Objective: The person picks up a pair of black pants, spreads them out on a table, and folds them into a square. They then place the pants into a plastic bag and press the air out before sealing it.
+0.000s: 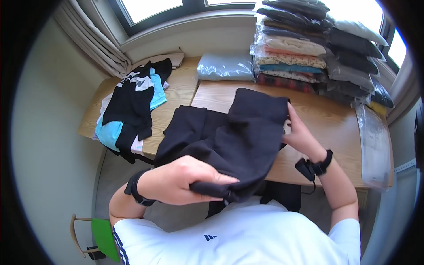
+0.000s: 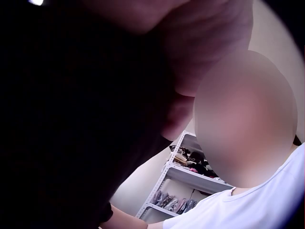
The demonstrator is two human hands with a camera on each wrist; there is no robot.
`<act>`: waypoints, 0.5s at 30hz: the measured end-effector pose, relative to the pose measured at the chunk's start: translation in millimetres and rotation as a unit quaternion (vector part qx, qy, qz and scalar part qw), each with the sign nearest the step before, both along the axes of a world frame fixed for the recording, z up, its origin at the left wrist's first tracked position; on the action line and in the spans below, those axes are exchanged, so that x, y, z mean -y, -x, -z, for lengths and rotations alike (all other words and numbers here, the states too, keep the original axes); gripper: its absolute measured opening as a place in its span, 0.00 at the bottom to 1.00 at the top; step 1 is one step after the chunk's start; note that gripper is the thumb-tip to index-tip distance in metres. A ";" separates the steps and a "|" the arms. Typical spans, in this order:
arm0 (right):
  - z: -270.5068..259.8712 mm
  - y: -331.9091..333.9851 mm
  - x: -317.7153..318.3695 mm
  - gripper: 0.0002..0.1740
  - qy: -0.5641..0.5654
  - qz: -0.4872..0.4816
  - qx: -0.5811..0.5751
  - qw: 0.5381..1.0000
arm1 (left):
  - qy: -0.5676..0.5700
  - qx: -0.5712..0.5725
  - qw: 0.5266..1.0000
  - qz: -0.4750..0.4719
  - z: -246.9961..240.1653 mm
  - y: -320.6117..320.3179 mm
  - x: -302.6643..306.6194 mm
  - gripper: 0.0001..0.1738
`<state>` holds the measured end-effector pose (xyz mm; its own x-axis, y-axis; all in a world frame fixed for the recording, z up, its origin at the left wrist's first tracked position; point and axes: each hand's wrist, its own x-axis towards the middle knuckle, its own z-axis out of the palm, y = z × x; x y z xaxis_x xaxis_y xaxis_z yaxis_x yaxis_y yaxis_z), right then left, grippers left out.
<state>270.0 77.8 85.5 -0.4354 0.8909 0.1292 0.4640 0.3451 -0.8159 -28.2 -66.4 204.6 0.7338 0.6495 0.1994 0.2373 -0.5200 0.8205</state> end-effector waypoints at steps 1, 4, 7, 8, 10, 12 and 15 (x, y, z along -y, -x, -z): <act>13.3 9.1 -6.1 0.44 -0.098 -0.008 -0.036 0.995 | 0.011 -0.003 1.000 0.016 1.0 -0.8 7.2 0.23; 41.9 18.4 -15.1 0.31 -0.120 -0.108 0.006 0.987 | -0.001 0.034 0.999 -0.011 0.8 0.5 24.5 0.18; 29.2 18.3 -2.7 0.13 -0.015 -0.100 0.054 0.993 | -0.012 0.052 0.998 -0.026 -3.5 10.3 34.3 0.14; 26.9 16.0 1.3 0.11 0.013 -0.088 0.065 0.994 | -0.007 0.043 0.999 -0.025 -3.0 21.9 36.5 0.24; 12.4 4.4 10.9 0.10 -0.087 -0.022 0.026 0.996 | -0.027 0.074 0.994 -0.076 -7.3 30.7 41.3 0.22; -5.1 -20.1 17.8 0.11 -0.141 0.049 -0.040 0.988 | -0.063 0.119 0.963 -0.233 -12.4 27.2 56.3 0.23; -47.4 -74.6 43.3 0.10 -0.275 0.172 -0.019 0.946 | -0.030 0.241 0.892 -0.382 -14.7 24.6 60.3 0.31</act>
<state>344.6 34.5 132.9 -0.1175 0.7721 0.6246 0.6010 0.5560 -0.5742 -52.8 -126.7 219.3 -0.0981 0.9003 0.4241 0.1675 -0.4051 0.8988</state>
